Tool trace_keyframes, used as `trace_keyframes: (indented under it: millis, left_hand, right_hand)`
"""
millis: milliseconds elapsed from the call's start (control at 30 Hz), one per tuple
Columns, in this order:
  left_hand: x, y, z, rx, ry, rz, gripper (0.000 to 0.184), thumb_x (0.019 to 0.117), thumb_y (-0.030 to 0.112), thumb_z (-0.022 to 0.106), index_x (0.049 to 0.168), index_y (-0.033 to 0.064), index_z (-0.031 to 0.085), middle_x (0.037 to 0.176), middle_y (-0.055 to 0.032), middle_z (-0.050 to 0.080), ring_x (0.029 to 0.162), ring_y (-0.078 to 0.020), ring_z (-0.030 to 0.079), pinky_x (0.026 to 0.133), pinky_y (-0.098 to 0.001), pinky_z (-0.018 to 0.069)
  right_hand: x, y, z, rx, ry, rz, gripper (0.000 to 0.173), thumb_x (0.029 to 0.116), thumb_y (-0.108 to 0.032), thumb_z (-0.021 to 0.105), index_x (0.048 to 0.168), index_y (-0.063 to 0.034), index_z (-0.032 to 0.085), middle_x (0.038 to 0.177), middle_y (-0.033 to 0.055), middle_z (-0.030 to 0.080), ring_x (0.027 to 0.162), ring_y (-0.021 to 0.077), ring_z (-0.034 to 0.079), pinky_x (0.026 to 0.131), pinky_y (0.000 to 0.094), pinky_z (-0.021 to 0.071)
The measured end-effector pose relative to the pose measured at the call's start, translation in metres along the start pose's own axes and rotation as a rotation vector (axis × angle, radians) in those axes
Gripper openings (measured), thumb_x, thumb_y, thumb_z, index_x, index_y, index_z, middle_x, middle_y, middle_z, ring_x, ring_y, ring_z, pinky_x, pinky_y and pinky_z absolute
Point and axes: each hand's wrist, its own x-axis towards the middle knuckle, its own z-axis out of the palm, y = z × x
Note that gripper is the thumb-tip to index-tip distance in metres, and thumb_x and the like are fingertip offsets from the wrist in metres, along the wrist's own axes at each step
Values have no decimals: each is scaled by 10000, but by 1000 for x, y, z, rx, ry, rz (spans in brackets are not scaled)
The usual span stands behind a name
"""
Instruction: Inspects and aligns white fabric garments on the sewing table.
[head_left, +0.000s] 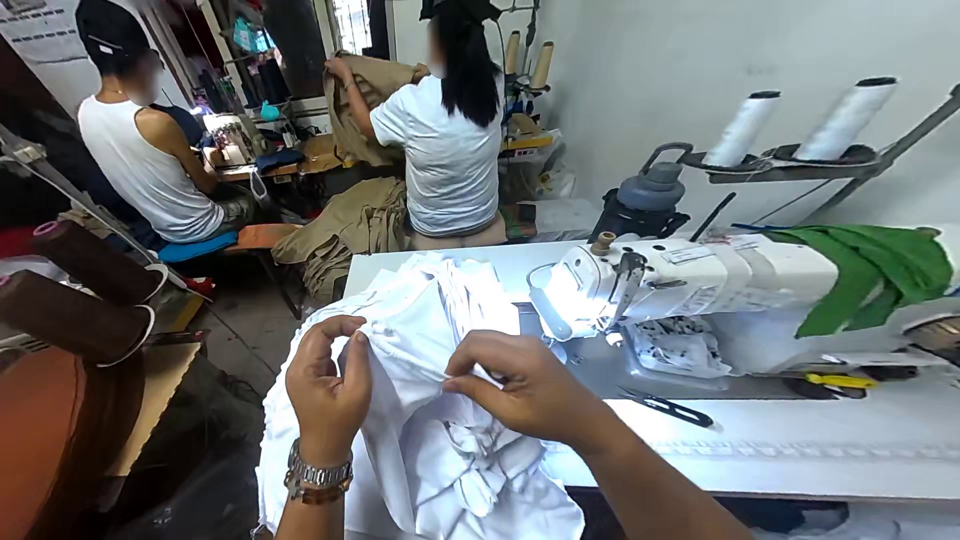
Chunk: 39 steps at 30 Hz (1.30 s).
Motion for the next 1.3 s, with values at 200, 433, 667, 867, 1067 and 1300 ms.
trace_keyframes:
  millis: [200,433,667,867,1067,1300]
  left_hand:
    - [-6,7,10,-151,10,-42,138,989,102,581,1108,104,650,1088,92,692,894,30,652,751,-152,561]
    - [-13,27,24,-512,13,-321,150,1056,85,468,1081,152,599,1044,48,744,953,-43,717,810,-213,602]
    - [-18,41,32,-822,87,-716,331,1100,108,339,1021,117,660,873,3,732,768,-48,710,688,-215,608]
    - [-22,37,33,-741,-112,-669,325,1078,90,298,1000,168,604,774,64,676,700,-5,654,657,-174,568]
    - [-23,22,29,-222,-526,-464,259,884,185,740,1108,117,627,741,76,564,588,-3,522,552,-173,477]
    - [-26,21,32,-106,-599,-373,101,884,208,771,947,157,711,791,81,690,666,-2,633,597,-179,533]
  right_hand:
    - [8,-6,-24,-198,19,75,163,956,-264,674,895,-125,733,829,-56,619,775,10,589,675,163,513]
    - [-9,-3,-1,-262,215,228,197,999,-233,589,894,-98,687,869,-11,583,807,32,563,702,149,485]
    - [-22,11,23,-295,334,270,208,1005,-241,603,937,-76,711,817,-7,573,738,43,554,656,155,475]
    - [-29,17,31,-253,302,289,176,993,-238,625,973,-83,705,840,-13,596,737,30,570,666,143,498]
    - [-33,16,23,-347,118,106,242,975,-153,585,1114,-22,735,807,47,590,696,124,573,637,217,517]
    - [-36,16,14,-306,95,91,179,968,-152,588,929,-71,742,806,11,574,722,71,550,635,167,480]
